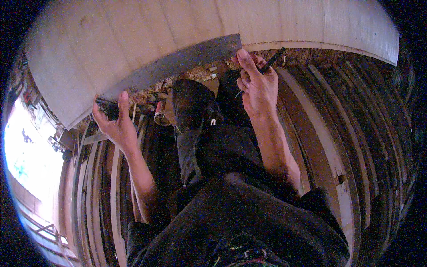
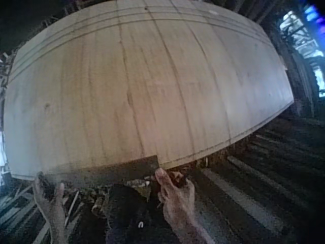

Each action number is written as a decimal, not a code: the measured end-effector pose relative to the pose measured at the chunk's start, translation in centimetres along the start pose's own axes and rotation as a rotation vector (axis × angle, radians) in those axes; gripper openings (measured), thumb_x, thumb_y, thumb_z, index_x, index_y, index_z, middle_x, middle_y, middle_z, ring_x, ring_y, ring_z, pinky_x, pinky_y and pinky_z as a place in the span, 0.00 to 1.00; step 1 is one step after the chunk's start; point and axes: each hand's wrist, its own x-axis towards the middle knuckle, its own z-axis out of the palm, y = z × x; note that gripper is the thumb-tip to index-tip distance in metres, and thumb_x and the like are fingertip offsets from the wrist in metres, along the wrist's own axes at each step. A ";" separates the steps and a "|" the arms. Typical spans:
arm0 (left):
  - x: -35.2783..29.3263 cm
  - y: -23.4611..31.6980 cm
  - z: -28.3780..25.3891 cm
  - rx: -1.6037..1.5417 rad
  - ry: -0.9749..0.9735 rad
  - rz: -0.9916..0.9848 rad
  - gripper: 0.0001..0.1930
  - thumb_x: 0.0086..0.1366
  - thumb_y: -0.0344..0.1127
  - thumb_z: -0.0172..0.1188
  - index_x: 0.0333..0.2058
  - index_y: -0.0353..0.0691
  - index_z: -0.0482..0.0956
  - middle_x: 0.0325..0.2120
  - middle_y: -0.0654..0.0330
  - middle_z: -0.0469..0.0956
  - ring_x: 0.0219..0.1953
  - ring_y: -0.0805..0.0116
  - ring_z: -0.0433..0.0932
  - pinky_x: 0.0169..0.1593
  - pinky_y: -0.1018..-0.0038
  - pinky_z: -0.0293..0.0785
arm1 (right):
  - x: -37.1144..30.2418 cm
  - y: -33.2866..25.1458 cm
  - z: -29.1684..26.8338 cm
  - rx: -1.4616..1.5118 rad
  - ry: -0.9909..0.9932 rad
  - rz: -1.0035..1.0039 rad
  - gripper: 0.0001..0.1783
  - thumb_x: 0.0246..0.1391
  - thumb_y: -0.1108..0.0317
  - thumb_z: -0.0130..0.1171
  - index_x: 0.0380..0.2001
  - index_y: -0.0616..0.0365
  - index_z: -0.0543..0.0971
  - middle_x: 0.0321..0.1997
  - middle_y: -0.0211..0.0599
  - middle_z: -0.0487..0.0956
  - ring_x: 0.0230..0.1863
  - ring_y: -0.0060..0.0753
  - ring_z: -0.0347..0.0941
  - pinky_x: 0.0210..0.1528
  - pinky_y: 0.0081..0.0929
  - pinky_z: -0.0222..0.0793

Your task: The person uses a metal ruler and a pencil to draw straight lines on a large curved wooden panel. They repeatedly reposition the ruler and mark along its edge to create multiple parallel lines across the surface.

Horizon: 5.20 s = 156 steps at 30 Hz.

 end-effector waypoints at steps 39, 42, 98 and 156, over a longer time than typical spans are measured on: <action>0.4 -1.3 -0.6 0.103 -0.046 -0.022 0.43 0.55 0.50 0.77 0.58 0.27 0.66 0.53 0.43 0.71 0.59 0.53 0.69 0.65 0.61 0.65 | -1.3 0.0 -0.6 0.015 0.039 0.047 0.11 0.58 0.61 0.70 0.30 0.51 0.78 0.31 0.33 0.82 0.16 0.12 0.56 0.17 0.15 0.48; -0.3 -0.2 -0.8 -0.021 -0.039 -0.074 0.42 0.55 0.48 0.78 0.58 0.27 0.66 0.52 0.44 0.71 0.61 0.54 0.68 0.66 0.60 0.64 | -1.6 -1.2 -3.1 -0.097 0.103 -0.013 0.13 0.62 0.56 0.65 0.29 0.51 0.77 0.25 0.30 0.77 0.16 0.16 0.57 0.16 0.16 0.48; 0.1 -1.4 0.3 0.097 0.037 0.017 0.41 0.51 0.49 0.80 0.55 0.29 0.70 0.50 0.44 0.76 0.55 0.54 0.72 0.65 0.61 0.63 | 6.5 -4.4 3.1 -0.907 -0.424 -1.062 0.30 0.59 0.51 0.69 0.18 0.53 0.62 0.15 0.23 0.60 0.20 0.17 0.54 0.20 0.26 0.52; 3.8 4.4 7.9 0.184 -0.634 1.317 0.52 0.39 0.57 0.74 0.68 0.64 0.66 0.73 0.61 0.55 0.74 0.50 0.53 0.75 0.49 0.45 | 0.1 4.5 -2.6 -0.347 -0.216 -0.196 0.11 0.60 0.56 0.68 0.32 0.51 0.84 0.20 0.11 0.70 0.18 0.07 0.56 0.19 0.17 0.44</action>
